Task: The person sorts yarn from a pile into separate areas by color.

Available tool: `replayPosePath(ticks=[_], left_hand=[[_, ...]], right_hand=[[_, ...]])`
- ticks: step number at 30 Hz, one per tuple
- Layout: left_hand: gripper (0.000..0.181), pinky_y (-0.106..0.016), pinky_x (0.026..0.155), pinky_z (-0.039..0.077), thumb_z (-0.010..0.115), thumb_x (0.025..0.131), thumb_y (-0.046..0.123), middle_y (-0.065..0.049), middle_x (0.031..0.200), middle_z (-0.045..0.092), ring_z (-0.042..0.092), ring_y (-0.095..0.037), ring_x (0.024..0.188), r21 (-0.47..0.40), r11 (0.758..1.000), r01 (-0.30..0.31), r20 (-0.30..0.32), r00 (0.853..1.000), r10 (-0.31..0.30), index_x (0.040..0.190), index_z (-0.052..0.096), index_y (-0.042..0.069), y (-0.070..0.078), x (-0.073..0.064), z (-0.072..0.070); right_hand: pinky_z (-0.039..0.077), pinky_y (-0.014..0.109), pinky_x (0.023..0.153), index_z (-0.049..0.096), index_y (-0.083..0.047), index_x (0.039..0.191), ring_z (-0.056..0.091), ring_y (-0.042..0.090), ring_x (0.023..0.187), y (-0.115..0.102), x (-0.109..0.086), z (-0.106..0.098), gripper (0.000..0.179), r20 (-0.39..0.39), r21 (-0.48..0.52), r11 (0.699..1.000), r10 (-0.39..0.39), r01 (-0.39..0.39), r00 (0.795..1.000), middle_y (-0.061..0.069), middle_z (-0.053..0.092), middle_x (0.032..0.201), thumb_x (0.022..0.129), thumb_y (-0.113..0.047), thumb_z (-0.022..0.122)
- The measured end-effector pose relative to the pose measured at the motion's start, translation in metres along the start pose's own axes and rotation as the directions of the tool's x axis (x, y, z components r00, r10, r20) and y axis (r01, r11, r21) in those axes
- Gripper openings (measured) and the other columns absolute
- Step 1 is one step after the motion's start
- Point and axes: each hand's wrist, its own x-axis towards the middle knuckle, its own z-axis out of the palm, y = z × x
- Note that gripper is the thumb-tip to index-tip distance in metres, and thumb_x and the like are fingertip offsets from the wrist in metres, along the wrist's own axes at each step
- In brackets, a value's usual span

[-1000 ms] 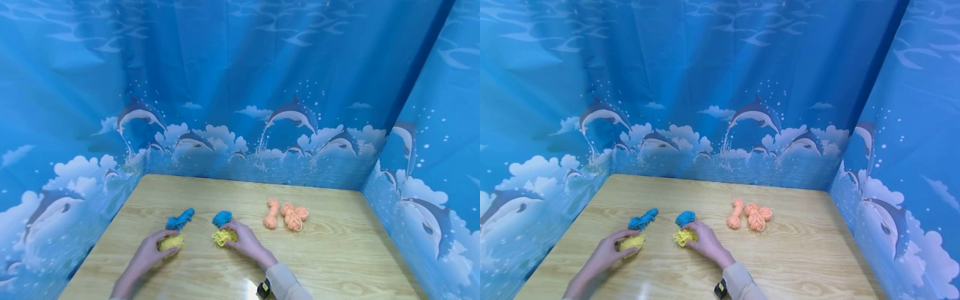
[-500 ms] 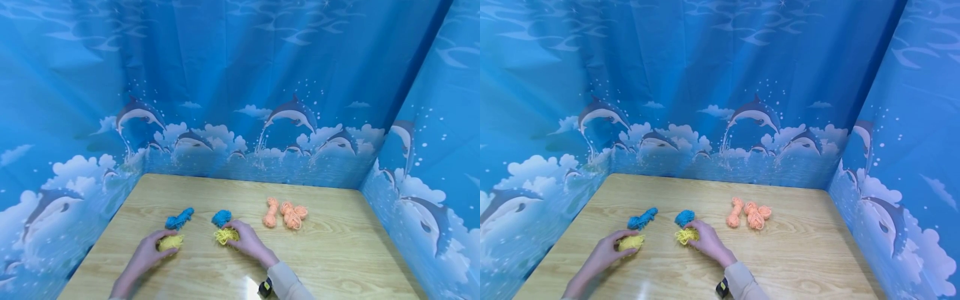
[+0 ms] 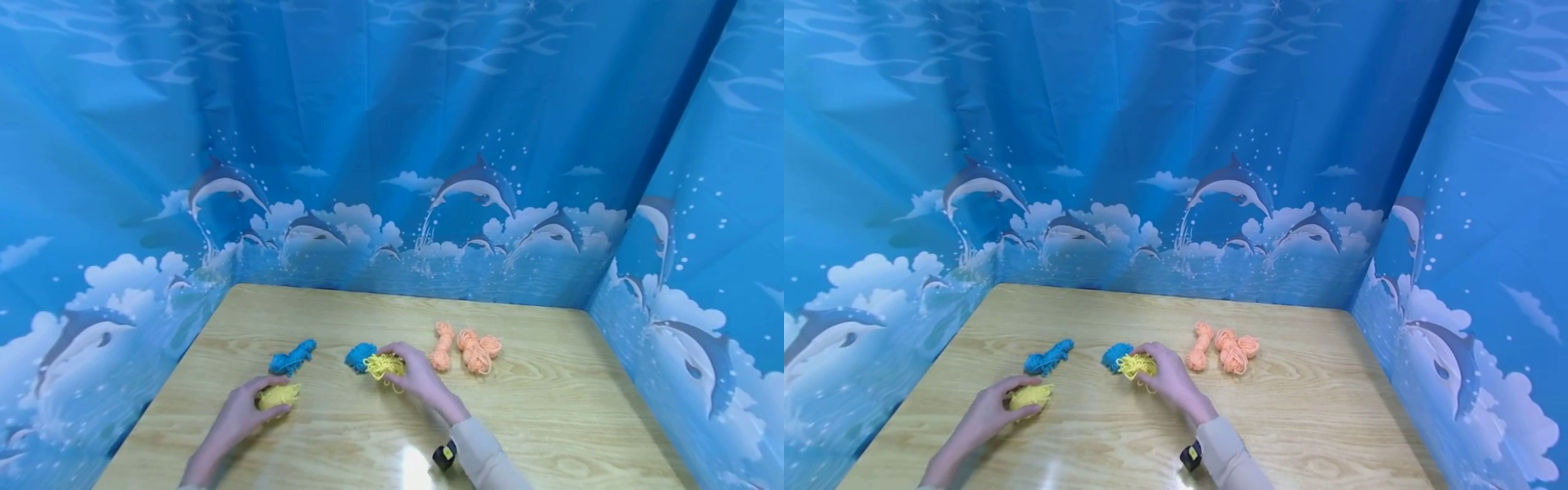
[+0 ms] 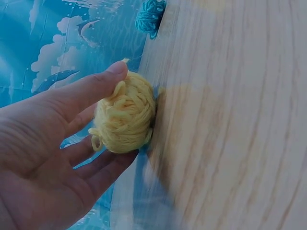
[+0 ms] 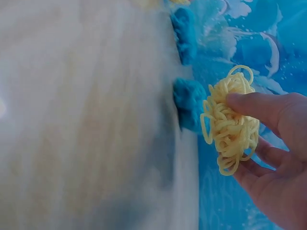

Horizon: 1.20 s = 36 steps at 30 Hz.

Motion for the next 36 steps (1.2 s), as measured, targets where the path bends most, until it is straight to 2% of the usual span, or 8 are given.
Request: replayPosePath(ticks=[6,12,28,32,36], left_hand=[[0.054,-0.061,0.097,0.051,0.089,0.075,0.021,-0.024,0.126,0.067,0.062,-0.046,0.115,0.009,1.000,0.007,0.008,1.000,-0.008,0.124,0.070,0.005,0.000,-0.001,-0.001],[0.055,-0.060,0.098,0.051,0.089,0.076,0.022,-0.023,0.127,0.066,0.062,-0.046,0.117,-0.001,1.000,0.013,0.010,1.000,-0.013,0.125,0.069,0.006,-0.001,-0.001,0.000],[0.060,-0.063,0.101,0.047,0.088,0.078,0.023,-0.024,0.131,0.064,0.058,-0.049,0.121,0.013,1.000,0.016,0.034,0.999,-0.017,0.130,0.066,0.005,-0.001,-0.002,-0.002],[0.061,-0.058,0.097,0.052,0.089,0.077,0.023,-0.021,0.129,0.066,0.061,-0.044,0.118,0.015,1.000,-0.003,0.014,1.000,0.003,0.130,0.065,0.004,0.000,-0.003,-0.002],[0.063,-0.051,0.091,0.057,0.089,0.076,0.025,-0.020,0.129,0.066,0.063,-0.040,0.115,0.004,1.000,0.004,0.011,1.000,-0.004,0.130,0.065,0.005,0.002,-0.004,-0.004]], right_hand=[[0.057,0.044,0.093,0.067,-0.014,0.127,0.064,0.026,0.112,0.004,0.007,-0.018,0.043,-0.051,-0.015,1.000,0.012,-0.013,0.999,0.007,0.067,0.125,0.086,-0.005,0.079],[0.056,0.045,0.094,0.067,-0.012,0.126,0.064,0.027,0.112,0.008,0.014,-0.028,0.042,-0.088,-0.051,0.999,0.011,-0.016,0.996,0.009,0.067,0.124,0.086,-0.004,0.078],[0.054,0.049,0.098,0.068,-0.012,0.125,0.062,0.030,0.117,0.027,0.037,-0.032,0.038,-0.098,-0.076,0.993,0.086,-0.093,0.992,0.011,0.067,0.125,0.089,-0.008,0.078],[0.053,0.049,0.100,0.068,-0.012,0.125,0.062,0.031,0.118,0.030,0.043,-0.030,0.039,-0.102,-0.086,0.990,0.101,-0.110,0.990,0.011,0.067,0.126,0.089,-0.008,0.078],[0.053,0.050,0.099,0.068,-0.012,0.124,0.062,0.032,0.118,0.034,0.048,-0.028,0.037,-0.103,-0.097,0.989,0.102,-0.112,0.989,0.012,0.067,0.125,0.089,-0.008,0.078]])
